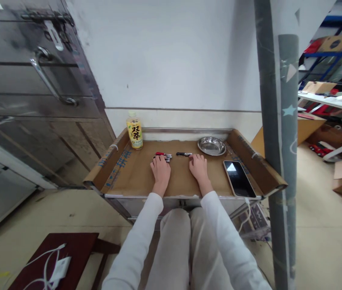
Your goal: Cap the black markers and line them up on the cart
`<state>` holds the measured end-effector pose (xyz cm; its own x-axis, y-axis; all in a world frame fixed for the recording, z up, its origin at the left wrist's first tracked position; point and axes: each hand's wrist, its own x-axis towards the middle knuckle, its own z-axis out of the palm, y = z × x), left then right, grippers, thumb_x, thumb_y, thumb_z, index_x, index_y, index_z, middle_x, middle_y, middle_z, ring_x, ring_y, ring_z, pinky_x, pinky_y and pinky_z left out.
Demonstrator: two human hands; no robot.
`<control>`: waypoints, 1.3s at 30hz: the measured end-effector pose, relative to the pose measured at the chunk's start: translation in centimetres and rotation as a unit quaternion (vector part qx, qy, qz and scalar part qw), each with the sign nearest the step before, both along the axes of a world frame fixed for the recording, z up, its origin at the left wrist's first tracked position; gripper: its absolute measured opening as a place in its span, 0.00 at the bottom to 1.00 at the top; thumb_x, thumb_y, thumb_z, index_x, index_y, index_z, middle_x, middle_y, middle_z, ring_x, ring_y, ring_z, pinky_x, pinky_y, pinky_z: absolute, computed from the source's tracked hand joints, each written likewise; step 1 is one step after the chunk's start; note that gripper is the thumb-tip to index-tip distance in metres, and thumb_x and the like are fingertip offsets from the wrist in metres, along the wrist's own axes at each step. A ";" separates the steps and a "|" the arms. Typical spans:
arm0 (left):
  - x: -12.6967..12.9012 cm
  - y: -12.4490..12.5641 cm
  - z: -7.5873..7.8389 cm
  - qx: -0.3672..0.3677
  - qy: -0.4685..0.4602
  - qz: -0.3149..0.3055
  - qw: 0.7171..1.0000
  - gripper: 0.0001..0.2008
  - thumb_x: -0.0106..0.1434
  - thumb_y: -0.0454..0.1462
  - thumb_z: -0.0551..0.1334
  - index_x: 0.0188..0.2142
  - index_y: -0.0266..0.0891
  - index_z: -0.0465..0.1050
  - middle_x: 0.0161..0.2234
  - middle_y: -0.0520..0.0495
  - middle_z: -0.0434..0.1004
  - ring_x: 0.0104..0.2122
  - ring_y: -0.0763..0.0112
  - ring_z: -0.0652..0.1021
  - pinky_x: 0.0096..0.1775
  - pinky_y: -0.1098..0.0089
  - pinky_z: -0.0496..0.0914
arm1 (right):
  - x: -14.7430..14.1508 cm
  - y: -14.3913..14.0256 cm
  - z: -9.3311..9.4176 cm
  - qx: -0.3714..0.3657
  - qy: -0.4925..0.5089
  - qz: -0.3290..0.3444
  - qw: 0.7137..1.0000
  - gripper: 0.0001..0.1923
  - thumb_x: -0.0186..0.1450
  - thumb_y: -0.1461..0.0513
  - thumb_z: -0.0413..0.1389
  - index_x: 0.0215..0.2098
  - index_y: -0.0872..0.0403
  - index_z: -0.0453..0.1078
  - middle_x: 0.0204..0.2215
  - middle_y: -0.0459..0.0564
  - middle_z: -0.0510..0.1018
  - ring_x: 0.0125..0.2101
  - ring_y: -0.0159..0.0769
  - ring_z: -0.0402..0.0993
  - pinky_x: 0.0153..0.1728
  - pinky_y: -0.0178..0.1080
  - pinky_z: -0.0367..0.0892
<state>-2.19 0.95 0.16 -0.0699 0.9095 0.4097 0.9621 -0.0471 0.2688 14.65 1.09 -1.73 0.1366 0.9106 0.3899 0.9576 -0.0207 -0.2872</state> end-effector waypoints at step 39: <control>0.2 -1.1 0.6 -0.032 -0.200 -0.249 0.947 0.08 0.66 0.38 0.59 0.44 0.44 0.72 0.44 0.47 0.74 0.41 0.66 0.77 0.44 0.66 0.69 | -2.5 0.6 0.8 -0.035 0.586 0.188 0.787 0.18 0.60 0.48 0.56 0.36 0.53 0.73 0.32 0.47 0.77 0.30 0.33 0.70 0.31 0.35 0.65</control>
<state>-2.03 -0.19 0.77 0.2361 0.8925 0.3843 0.6458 -0.4396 0.6242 12.18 1.66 -0.98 0.0807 0.9864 0.1434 -0.0224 0.1457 -0.9891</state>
